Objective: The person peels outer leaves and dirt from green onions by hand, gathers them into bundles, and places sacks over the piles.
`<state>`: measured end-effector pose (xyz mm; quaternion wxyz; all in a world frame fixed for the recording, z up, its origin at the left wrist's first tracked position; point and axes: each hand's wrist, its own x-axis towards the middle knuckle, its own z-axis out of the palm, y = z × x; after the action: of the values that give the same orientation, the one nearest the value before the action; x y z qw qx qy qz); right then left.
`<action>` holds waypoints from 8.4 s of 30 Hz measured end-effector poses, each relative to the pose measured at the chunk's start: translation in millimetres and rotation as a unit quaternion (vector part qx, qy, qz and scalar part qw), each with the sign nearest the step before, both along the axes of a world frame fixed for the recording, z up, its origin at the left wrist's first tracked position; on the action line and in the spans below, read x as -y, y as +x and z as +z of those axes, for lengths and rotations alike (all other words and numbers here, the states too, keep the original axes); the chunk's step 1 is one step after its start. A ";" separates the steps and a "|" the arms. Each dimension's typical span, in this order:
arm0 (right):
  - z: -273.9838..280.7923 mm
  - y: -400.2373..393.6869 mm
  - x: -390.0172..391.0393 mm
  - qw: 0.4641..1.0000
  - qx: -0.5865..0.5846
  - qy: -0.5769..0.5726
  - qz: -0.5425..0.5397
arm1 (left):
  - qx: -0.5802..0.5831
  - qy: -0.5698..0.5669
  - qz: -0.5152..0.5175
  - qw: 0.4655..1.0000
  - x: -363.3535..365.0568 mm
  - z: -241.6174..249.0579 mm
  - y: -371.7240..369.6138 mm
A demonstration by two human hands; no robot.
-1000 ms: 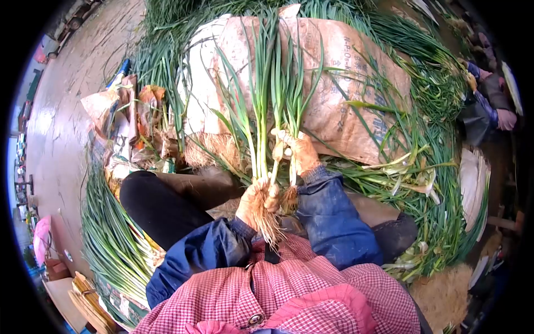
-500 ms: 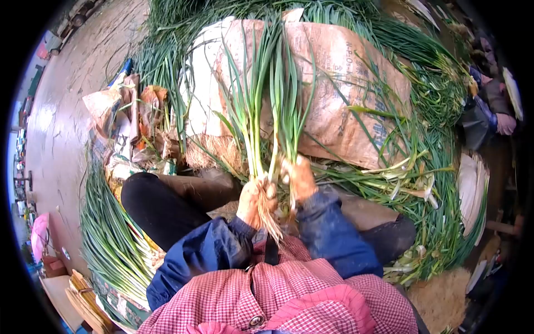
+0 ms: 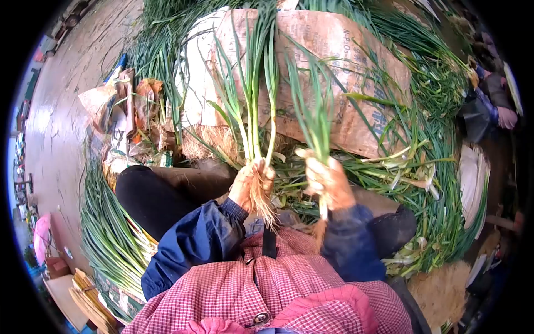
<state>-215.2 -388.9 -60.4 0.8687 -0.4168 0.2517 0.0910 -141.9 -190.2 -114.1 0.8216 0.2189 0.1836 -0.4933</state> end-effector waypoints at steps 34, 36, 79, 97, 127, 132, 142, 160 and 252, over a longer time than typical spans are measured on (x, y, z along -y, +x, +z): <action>-78.3 3.1 -62.9 0.960 0.034 -0.276 0.023 | 0.232 0.247 -0.029 0.940 -0.7 0.1 -54.4; -63.7 6.9 -67.8 0.905 0.033 -0.420 0.062 | 0.291 0.302 -0.034 0.907 -1.3 14.1 -53.5; 39.1 14.5 -22.1 0.814 0.095 -0.573 0.000 | 0.259 0.217 -0.149 0.929 -64.2 104.5 -11.9; -35.1 194.9 -3.2 0.646 0.185 -0.712 0.201 | 0.290 0.367 -0.294 0.834 -236.3 252.7 -21.5; 78.3 28.8 -189.0 0.810 0.371 -0.164 0.423 | 0.391 0.225 0.026 0.892 -176.0 232.5 13.2; -12.5 32.5 -71.4 0.500 0.115 -0.703 0.493 | 0.397 0.210 0.014 0.893 -197.2 245.3 9.5; 102.2 189.6 -25.8 0.788 0.061 -0.601 0.119 | 0.358 0.290 -0.186 0.868 -241.3 295.4 -34.1; -81.6 28.3 279.8 0.523 -0.073 -0.844 0.088 | 0.444 0.291 0.301 0.792 -431.4 319.6 -50.6; -11.4 -261.3 207.1 0.439 -0.436 -0.756 0.213 | 0.483 0.415 -0.162 0.754 80.1 -96.3 147.1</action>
<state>-476.4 -596.0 -71.8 -0.0630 -0.8540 0.4691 0.2160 5.2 -270.3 -210.3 0.5373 0.7741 -0.0891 -0.3227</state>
